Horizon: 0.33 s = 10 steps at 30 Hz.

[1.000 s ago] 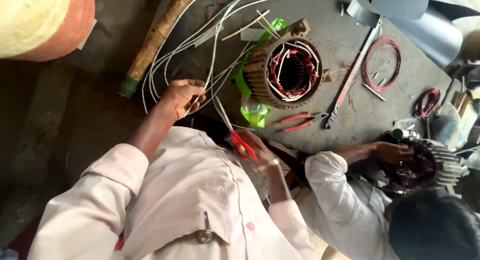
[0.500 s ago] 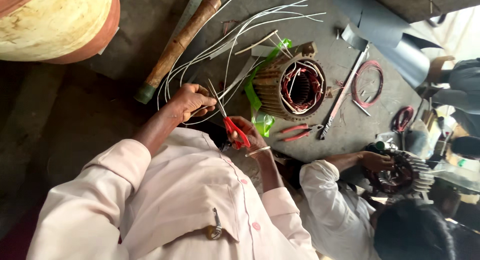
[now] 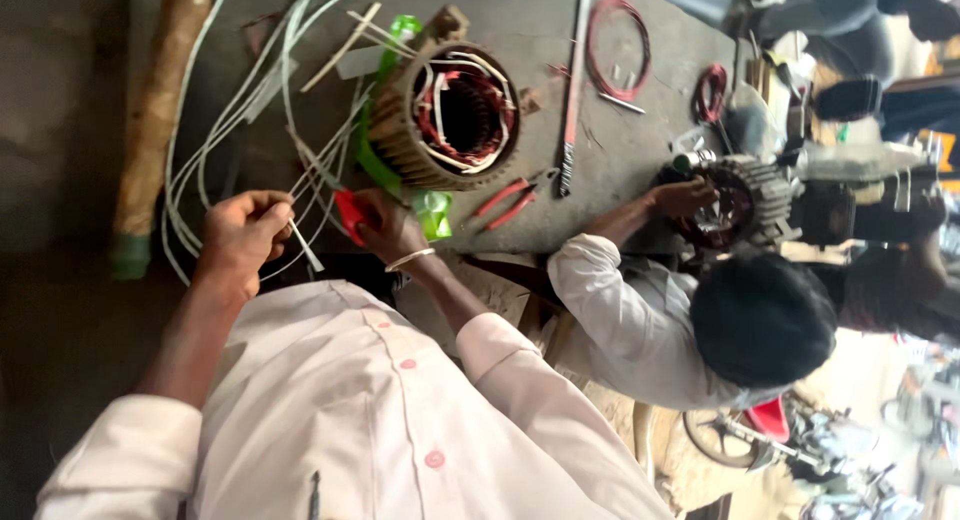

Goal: The person works on an electric motor stator on a workbench, using pliers to cut and pull out old copper wire ends and pressing the windings inside the housing. They then lift and reposition the stator and use scissors to trim white wire leads. Another worker beside them handles a second motor.

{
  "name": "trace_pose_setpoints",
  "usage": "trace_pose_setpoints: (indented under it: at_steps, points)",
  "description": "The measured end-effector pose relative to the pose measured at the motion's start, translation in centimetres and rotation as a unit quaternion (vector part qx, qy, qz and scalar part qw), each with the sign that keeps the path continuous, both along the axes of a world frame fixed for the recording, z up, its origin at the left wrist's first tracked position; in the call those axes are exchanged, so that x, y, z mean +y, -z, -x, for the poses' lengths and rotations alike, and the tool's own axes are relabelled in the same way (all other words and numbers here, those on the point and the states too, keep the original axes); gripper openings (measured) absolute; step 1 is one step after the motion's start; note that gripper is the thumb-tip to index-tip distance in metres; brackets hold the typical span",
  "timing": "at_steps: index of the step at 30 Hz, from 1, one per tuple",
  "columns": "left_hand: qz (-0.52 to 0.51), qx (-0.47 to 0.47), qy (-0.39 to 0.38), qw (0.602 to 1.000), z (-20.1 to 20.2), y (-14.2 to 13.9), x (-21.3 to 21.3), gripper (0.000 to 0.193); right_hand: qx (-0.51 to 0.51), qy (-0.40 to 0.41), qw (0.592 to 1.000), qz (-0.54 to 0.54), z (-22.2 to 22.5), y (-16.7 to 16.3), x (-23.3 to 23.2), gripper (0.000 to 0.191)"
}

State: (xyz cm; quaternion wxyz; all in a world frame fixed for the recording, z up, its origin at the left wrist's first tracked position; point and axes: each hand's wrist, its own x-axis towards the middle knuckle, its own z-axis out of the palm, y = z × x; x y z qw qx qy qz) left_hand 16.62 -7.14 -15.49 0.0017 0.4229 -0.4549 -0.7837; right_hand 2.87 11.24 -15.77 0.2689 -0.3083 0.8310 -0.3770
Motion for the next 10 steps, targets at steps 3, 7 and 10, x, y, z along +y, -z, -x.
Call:
trace_pose_setpoints:
  at_steps: [3, 7, 10]
  points:
    - [0.01, 0.012, -0.042, 0.999, 0.6, -0.9, 1.1, 0.011, 0.007, 0.001, 1.0, 0.023, -0.7, -0.6, 1.0, 0.048]
    - [-0.011, 0.059, -0.16, 0.985, 1.5, -1.2, 2.6, 0.016, -0.246, 0.032, 0.95, 0.187, -1.6, -1.6, 1.9, 0.066]
    - [-0.027, 0.107, -0.24, 0.965, 2.5, -1.2, 2.5, 0.021, -0.319, 0.017, 0.935, 0.152, -0.2, -5.5, 5.5, 0.08]
